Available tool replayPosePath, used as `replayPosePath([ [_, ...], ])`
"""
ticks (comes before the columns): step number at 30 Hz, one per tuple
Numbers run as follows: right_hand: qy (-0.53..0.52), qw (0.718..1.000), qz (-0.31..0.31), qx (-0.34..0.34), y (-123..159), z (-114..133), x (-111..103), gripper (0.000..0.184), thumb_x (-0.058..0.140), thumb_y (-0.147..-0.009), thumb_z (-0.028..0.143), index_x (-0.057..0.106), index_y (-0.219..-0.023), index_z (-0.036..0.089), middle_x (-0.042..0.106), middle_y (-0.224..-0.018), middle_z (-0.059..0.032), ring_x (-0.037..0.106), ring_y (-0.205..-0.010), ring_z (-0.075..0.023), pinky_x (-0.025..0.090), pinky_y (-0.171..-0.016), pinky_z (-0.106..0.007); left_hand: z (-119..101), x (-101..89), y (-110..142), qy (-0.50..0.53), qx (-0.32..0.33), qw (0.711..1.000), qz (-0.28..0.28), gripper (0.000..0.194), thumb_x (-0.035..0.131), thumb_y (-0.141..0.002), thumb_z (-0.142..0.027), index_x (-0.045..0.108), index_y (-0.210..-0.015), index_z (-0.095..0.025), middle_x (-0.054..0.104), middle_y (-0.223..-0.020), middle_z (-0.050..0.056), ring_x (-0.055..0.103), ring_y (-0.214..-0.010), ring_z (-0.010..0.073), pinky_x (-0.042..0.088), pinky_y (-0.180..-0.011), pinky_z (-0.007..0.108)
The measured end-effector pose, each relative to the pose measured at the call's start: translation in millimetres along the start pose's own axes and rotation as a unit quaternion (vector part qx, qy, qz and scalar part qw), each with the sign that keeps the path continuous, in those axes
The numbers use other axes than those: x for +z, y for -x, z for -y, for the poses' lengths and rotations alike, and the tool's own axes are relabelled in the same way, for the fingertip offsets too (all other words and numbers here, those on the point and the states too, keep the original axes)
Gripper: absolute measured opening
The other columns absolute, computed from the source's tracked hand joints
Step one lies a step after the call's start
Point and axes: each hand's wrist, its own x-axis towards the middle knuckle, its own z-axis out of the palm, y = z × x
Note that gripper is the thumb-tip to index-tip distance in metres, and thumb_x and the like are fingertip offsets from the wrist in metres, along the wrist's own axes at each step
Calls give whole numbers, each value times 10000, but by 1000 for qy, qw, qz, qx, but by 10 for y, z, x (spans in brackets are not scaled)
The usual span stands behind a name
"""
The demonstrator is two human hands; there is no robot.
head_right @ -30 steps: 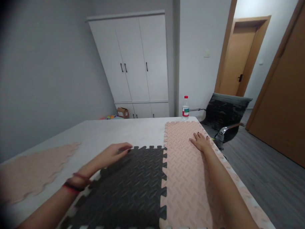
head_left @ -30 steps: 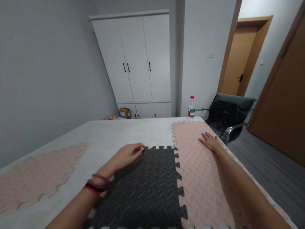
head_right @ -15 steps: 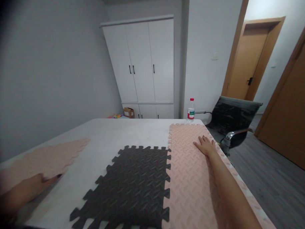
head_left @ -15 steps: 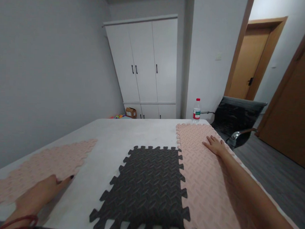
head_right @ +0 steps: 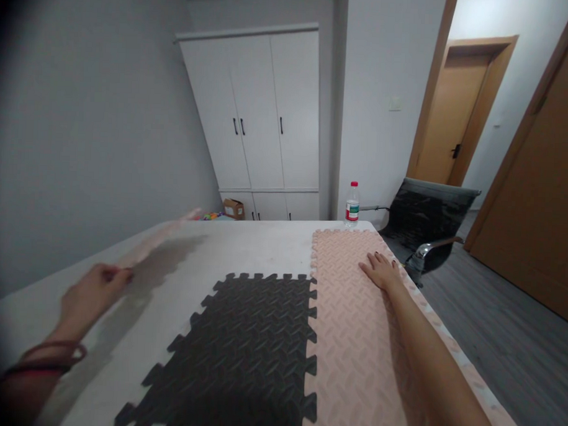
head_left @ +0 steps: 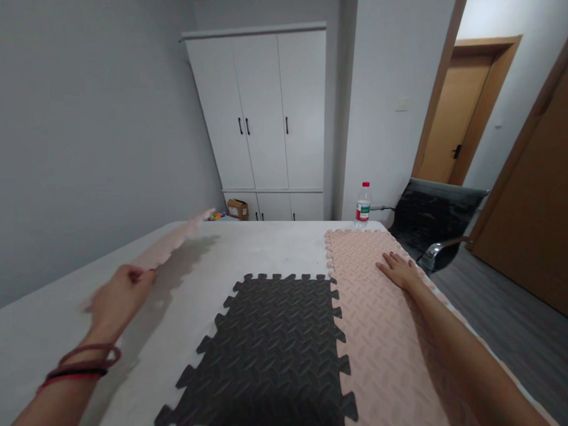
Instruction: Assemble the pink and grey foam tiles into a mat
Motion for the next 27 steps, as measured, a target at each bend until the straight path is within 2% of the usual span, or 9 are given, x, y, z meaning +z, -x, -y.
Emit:
replayPosePath([
  [2, -1, 1000, -2, 0, 11, 9, -15, 665, 178, -880, 606, 301, -1407, 219, 277, -1479, -86, 218, -1357, -239, 131, -1067, -562, -337, 142, -70, 41, 55, 998, 13, 294, 400, -781, -524, 452, -867, -248, 584, -810, -19, 543, -801, 189, 388, -716, 280],
  [6, -3, 1000, -12, -1, 31, 17, -36, 624, 156, -900, 561, 313, -1400, 221, 296, -1471, -88, 240, -1347, -232, 154, -1059, -559, -981, 559, -26, 116, 199, 968, 102, 232, 396, -804, -451, 460, -865, -236, 623, -893, -31, 573, -835, 140, 417, -732, 226],
  [8, -4, 1000, -17, -4, 37, 18, -40, 605, 159, -905, 545, 325, -1392, 226, 302, -1468, -83, 246, -1345, -226, 155, -1060, -556, -1227, 783, 54, 128, 244, 951, 140, 199, 435, -791, -416, 474, -847, -229, 628, -913, -26, 574, -822, 137, 425, -726, 233],
  [10, -4, 1000, -20, -7, 37, 19, -39, 588, 161, -910, 527, 336, -1384, 225, 311, -1464, -83, 249, -1343, -221, 152, -1059, -559, -1383, 988, 132, 124, 266, 941, 168, 173, 489, -781, -382, 495, -821, -215, 623, -880, -18, 566, -767, 133, 426, -702, 251],
  [14, -6, 1000, -22, -8, 18, 15, -28, 577, 157, -914, 506, 339, -1379, 218, 312, -1462, -88, 250, -1342, -221, 158, -1051, -573, -1434, 1261, 212, 97, 280, 934, 199, 241, 530, -822, -412, 528, -803, -172, 549, -702, -29, 506, -613, 116, 422, -646, 293],
  [17, -9, 1000, -20, -8, 3, 7, -22, 577, 166, -912, 510, 337, -1380, 219, 319, -1458, -94, 255, -1339, -227, 157, -1047, -579, -1353, 1312, 205, 96, 313, 919, 219, 215, 520, -822, -396, 514, -820, -182, 531, -688, -38, 508, -619, 120, 421, -650, 292],
  [22, -15, 1000, -19, -7, 1, -1, -24, 573, 158, -912, 511, 346, -1373, 226, 313, -1461, -89, 244, -1342, -224, 153, -1050, -565, -1232, 1270, 159, 120, 365, 899, 212, 184, 430, -754, -396, 467, -829, -232, 591, -880, -11, 555, -847, 173, 430, -783, 294],
  [27, -19, 1000, -18, -3, 16, 10, -40, 583, 154, -910, 522, 346, -1375, 229, 317, -1460, -86, 244, -1341, -225, 155, -1052, -551, -1208, 1317, 158, 111, 378, 899, 192, 249, 364, -782, -417, 487, -867, -218, 596, -1020, 62, 527, -1028, 222, 410, -903, 321],
])
